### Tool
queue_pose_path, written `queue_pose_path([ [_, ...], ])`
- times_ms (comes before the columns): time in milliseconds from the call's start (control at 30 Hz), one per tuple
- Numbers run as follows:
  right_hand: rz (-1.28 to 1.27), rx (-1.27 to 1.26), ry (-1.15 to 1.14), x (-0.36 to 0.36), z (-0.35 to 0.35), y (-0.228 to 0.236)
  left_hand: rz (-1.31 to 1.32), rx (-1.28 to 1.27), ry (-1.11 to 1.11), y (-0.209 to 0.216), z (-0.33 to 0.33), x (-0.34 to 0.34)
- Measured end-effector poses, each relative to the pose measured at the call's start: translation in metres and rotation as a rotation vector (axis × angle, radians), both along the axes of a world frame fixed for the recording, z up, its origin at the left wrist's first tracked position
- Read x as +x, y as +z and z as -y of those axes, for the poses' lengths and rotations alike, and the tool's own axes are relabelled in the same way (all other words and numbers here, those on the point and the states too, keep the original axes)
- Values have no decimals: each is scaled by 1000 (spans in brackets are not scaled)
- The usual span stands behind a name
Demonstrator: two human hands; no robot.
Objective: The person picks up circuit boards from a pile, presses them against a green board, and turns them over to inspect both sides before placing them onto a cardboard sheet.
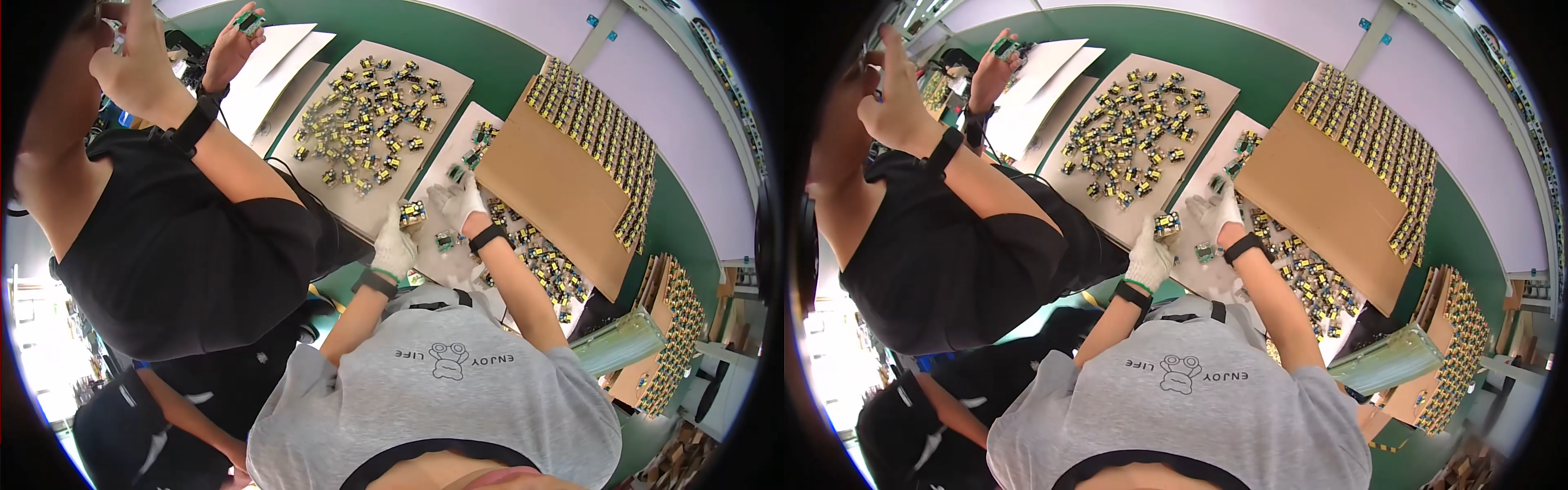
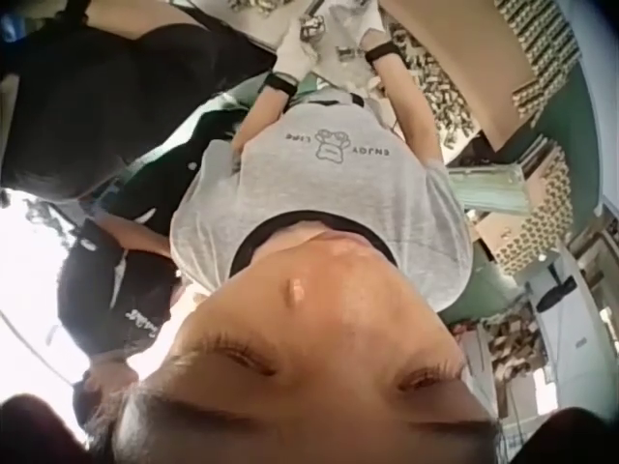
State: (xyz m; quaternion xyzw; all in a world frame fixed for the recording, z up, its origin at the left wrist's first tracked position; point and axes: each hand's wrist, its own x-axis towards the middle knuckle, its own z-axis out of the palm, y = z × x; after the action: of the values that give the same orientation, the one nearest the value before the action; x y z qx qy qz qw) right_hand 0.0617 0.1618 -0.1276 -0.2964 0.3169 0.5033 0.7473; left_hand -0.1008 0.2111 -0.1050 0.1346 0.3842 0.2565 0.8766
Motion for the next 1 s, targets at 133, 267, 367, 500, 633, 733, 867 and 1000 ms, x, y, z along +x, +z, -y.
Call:
queue_pose_path([
  [133, 546, -279, 415, -42, 1, 19, -92, 87, 32, 7, 2, 8],
  [267, 1368, -486, 587, -77, 9, 3, -202, 174, -78, 20, 15, 10],
  [367, 1524, -558, 609, -79, 11, 25, -280, 45, -33, 14, 11, 7],
  [500, 1658, -471, 710, -82, 18, 52, -274, 5, -72, 18, 3, 3],
  [633, 1606, -337, 541, -77, 16, 8, 6, -276, -24, 12, -12, -5],
  [733, 958, -343, 377, -40, 3, -10, -460, 325, -123, 11, 4, 5],
  [867, 1034, -441, 464, -9, 8, 11, -688, 931, -458, 7, -3, 11],
  [1000, 1543, -834, 403, -12, 17, 17, -750, 1434, -602, -15, -10, 23],
])
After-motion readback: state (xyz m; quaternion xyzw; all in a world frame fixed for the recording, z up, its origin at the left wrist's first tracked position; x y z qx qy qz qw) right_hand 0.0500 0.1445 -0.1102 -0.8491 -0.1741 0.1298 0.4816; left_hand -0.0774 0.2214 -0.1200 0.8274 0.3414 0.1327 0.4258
